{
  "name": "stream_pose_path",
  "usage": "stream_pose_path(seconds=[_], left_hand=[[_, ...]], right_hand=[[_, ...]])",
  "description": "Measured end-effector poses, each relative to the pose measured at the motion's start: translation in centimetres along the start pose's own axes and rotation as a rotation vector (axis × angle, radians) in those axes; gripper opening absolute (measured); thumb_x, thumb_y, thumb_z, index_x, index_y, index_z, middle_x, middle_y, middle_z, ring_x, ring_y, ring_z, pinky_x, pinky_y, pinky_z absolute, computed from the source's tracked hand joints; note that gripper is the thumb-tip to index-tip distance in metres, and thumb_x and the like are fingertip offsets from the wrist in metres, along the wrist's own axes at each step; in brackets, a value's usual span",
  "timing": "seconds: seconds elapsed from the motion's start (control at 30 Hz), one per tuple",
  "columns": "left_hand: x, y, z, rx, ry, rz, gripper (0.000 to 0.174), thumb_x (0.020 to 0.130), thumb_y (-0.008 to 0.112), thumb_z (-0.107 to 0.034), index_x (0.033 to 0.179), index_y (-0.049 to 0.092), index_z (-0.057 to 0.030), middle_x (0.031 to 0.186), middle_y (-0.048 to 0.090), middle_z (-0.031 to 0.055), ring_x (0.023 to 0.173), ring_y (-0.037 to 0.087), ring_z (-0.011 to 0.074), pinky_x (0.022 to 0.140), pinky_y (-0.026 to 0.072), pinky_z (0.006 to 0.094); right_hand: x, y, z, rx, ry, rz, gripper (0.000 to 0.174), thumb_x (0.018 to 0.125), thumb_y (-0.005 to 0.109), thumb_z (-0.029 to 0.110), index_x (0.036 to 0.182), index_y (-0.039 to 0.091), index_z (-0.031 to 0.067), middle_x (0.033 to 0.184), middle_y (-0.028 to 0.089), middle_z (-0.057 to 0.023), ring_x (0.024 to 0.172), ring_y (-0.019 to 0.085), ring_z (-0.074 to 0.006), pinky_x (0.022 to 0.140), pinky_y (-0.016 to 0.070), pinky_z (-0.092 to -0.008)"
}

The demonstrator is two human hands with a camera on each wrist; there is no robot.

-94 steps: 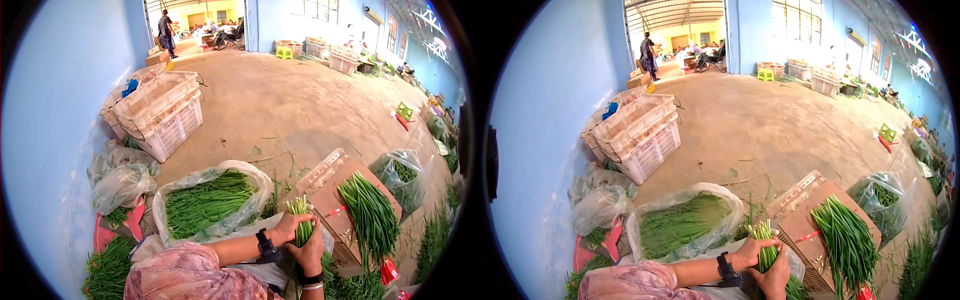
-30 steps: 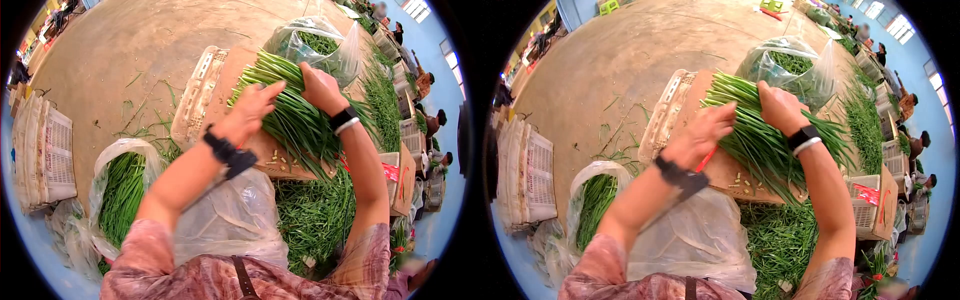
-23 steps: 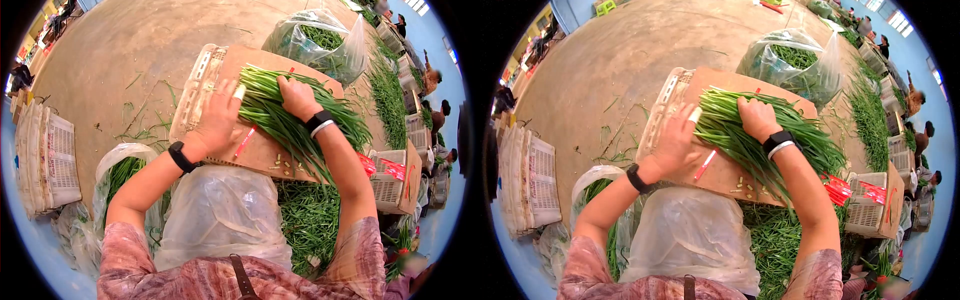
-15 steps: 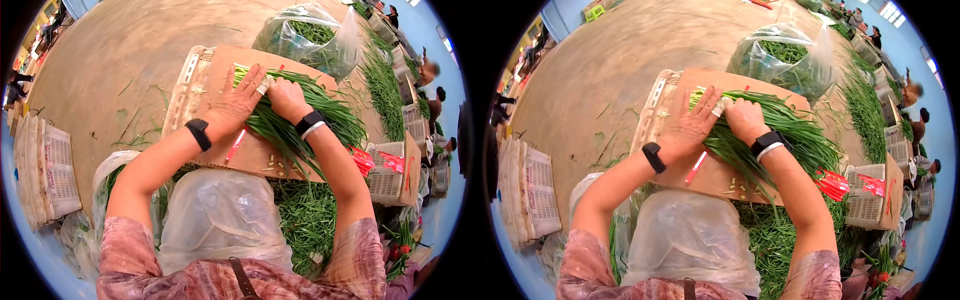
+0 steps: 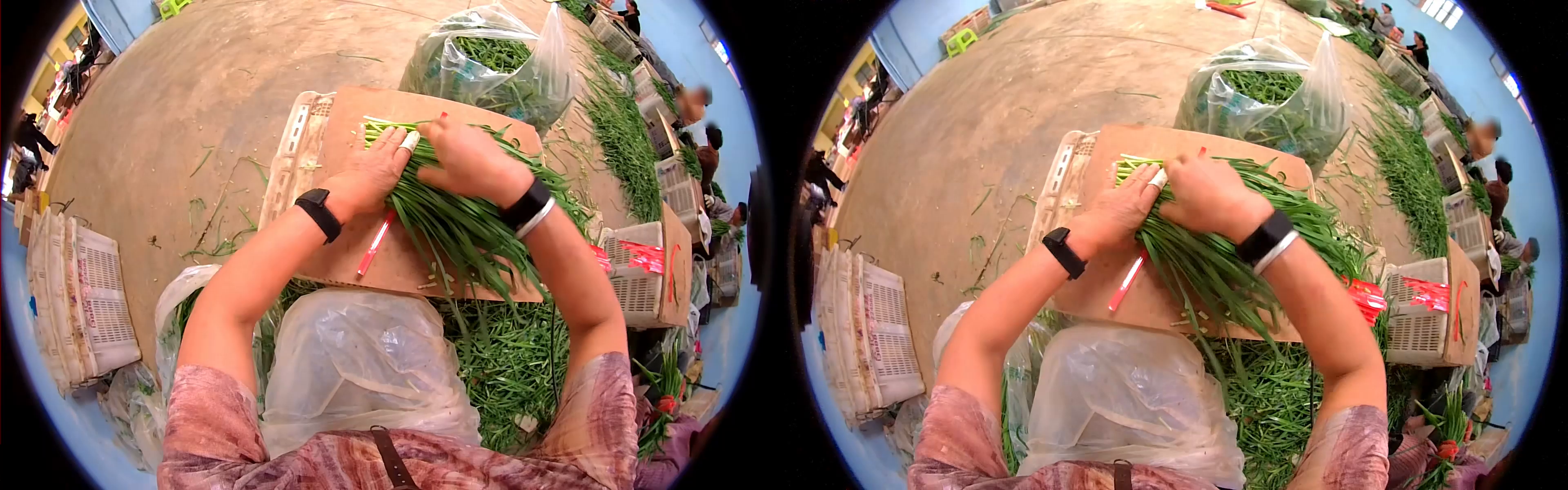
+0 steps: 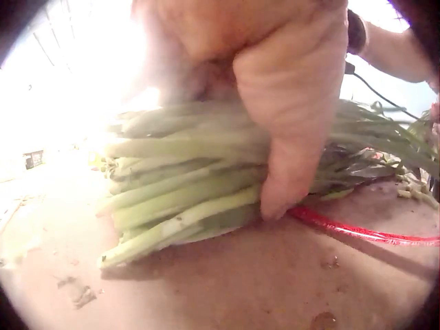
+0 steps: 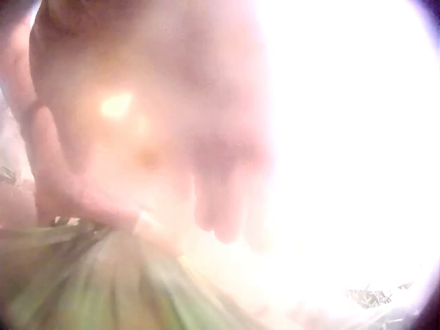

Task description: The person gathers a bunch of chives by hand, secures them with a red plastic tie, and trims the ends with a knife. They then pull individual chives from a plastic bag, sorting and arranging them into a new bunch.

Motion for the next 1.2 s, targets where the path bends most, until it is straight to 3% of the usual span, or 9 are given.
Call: stream_pose_path(seconds=[0.1, 0.37, 0.63, 0.73, 0.9, 1.0, 1.03, 1.07, 1.2], left_hand=[[0.0, -1.2, -0.4, 0.001, -0.005, -0.033, 0.058, 0.082, 0.055, -0.016, 0.134, 0.035, -0.0022, 0.143, 0.036, 0.0146, 0.133, 0.036, 0.0262, 0.105, 0.0269, 0.0592], [0.4, 0.2, -0.7, 0.038, -0.004, -0.134, 0.039, 0.083, 0.052, -0.017, 0.120, 0.050, -0.0018, 0.128, 0.049, 0.0167, 0.122, 0.045, 0.0284, 0.101, 0.0302, 0.0572], [-0.4, -0.4, -1.8, 0.029, -0.019, -0.277, 0.039, 0.078, 0.051, -0.009, 0.113, 0.050, 0.0079, 0.109, 0.054, 0.0189, 0.099, 0.054, 0.0283, 0.086, 0.0442, 0.0346], [-0.9, -0.8, -2.3, 0.035, -0.039, -0.306, 0.036, 0.077, 0.052, -0.011, 0.108, 0.055, 0.0057, 0.102, 0.054, 0.0161, 0.089, 0.053, 0.0252, 0.077, 0.0436, 0.0324], [-1.5, -2.5, -3.1, 0.174, -0.020, -0.286, 0.041, 0.077, 0.051, -0.013, 0.114, 0.056, 0.0036, 0.134, 0.044, 0.0195, 0.120, 0.045, 0.0304, 0.100, 0.0358, 0.0447], [-0.4, -4.0, -3.1, 0.296, 0.074, -0.205, 0.044, 0.078, 0.050, -0.013, 0.118, 0.054, 0.0052, 0.144, 0.031, 0.0224, 0.137, 0.029, 0.0329, 0.111, 0.0221, 0.0475], [-0.3, -3.2, -2.8, 0.254, 0.056, -0.212, 0.047, 0.077, 0.052, -0.014, 0.120, 0.051, 0.0062, 0.144, 0.031, 0.0233, 0.136, 0.029, 0.0334, 0.111, 0.0225, 0.0481], [-0.2, -2.2, -2.4, 0.211, 0.039, -0.216, 0.051, 0.076, 0.054, -0.014, 0.122, 0.049, 0.0072, 0.144, 0.031, 0.0242, 0.136, 0.030, 0.0340, 0.110, 0.0229, 0.0487], [0.1, -1.8, -2.0, -0.013, 0.023, 0.094, 0.077, 0.066, 0.069, -0.023, 0.127, 0.037, 0.0119, 0.138, 0.036, 0.0283, 0.131, 0.036, 0.0368, 0.108, 0.0278, 0.0487]], right_hand=[[4.3, 0.2, -3.5, 0.046, -0.046, -0.008, 0.045, 0.075, 0.050, 0.003, 0.118, 0.051, -0.0101, 0.104, 0.060, -0.0285, 0.094, 0.060, -0.0385, 0.085, 0.0484, -0.0414], [10.8, 11.5, -10.4, 0.092, -0.236, 0.125, 0.039, 0.077, 0.047, 0.002, 0.113, 0.055, -0.0108, 0.106, 0.060, -0.0290, 0.101, 0.058, -0.0369, 0.091, 0.0458, -0.0358], [8.3, 11.3, -8.0, 0.240, -0.201, -0.068, 0.019, 0.075, 0.050, 0.009, 0.080, 0.063, -0.0036, 0.076, 0.061, -0.0276, 0.072, 0.061, -0.0421, 0.064, 0.0490, -0.0446], [7.4, 11.3, -7.2, 0.348, -0.235, -0.070, 0.020, 0.076, 0.048, 0.008, 0.082, 0.063, -0.0038, 0.077, 0.062, -0.0272, 0.071, 0.061, -0.0426, 0.064, 0.0487, -0.0451], [6.4, 10.9, -6.4, 0.380, -0.312, -0.069, 0.019, 0.075, 0.047, -0.001, 0.084, 0.063, -0.0048, 0.082, 0.061, -0.0280, 0.077, 0.060, -0.0416, 0.069, 0.0486, -0.0434], [5.6, 11.0, -5.5, 0.492, -0.396, -0.267, 0.023, 0.076, 0.046, -0.003, 0.094, 0.060, -0.0062, 0.093, 0.061, -0.0275, 0.085, 0.059, -0.0404, 0.075, 0.0476, -0.0422], [5.3, 10.1, -5.1, 0.480, -0.393, -0.293, 0.024, 0.076, 0.047, -0.002, 0.097, 0.059, -0.0062, 0.095, 0.061, -0.0271, 0.087, 0.059, -0.0404, 0.077, 0.0474, -0.0419], [5.9, 10.4, -5.6, 0.384, -0.203, 0.085, 0.029, 0.078, 0.047, 0.000, 0.105, 0.055, -0.0063, 0.101, 0.060, -0.0277, 0.091, 0.059, -0.0404, 0.082, 0.0466, -0.0395], [5.8, 10.5, -5.7, 0.473, -0.164, -0.099, 0.046, 0.086, 0.044, 0.007, 0.130, 0.043, -0.0050, 0.115, 0.054, -0.0313, 0.106, 0.055, -0.0387, 0.091, 0.0431, -0.0390]])
Point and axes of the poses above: each hand's wrist, its own x-axis towards the middle knuckle, its own y-axis out of the palm, z = x × y, the point moved 4 cm from there along x, towards the middle knuckle
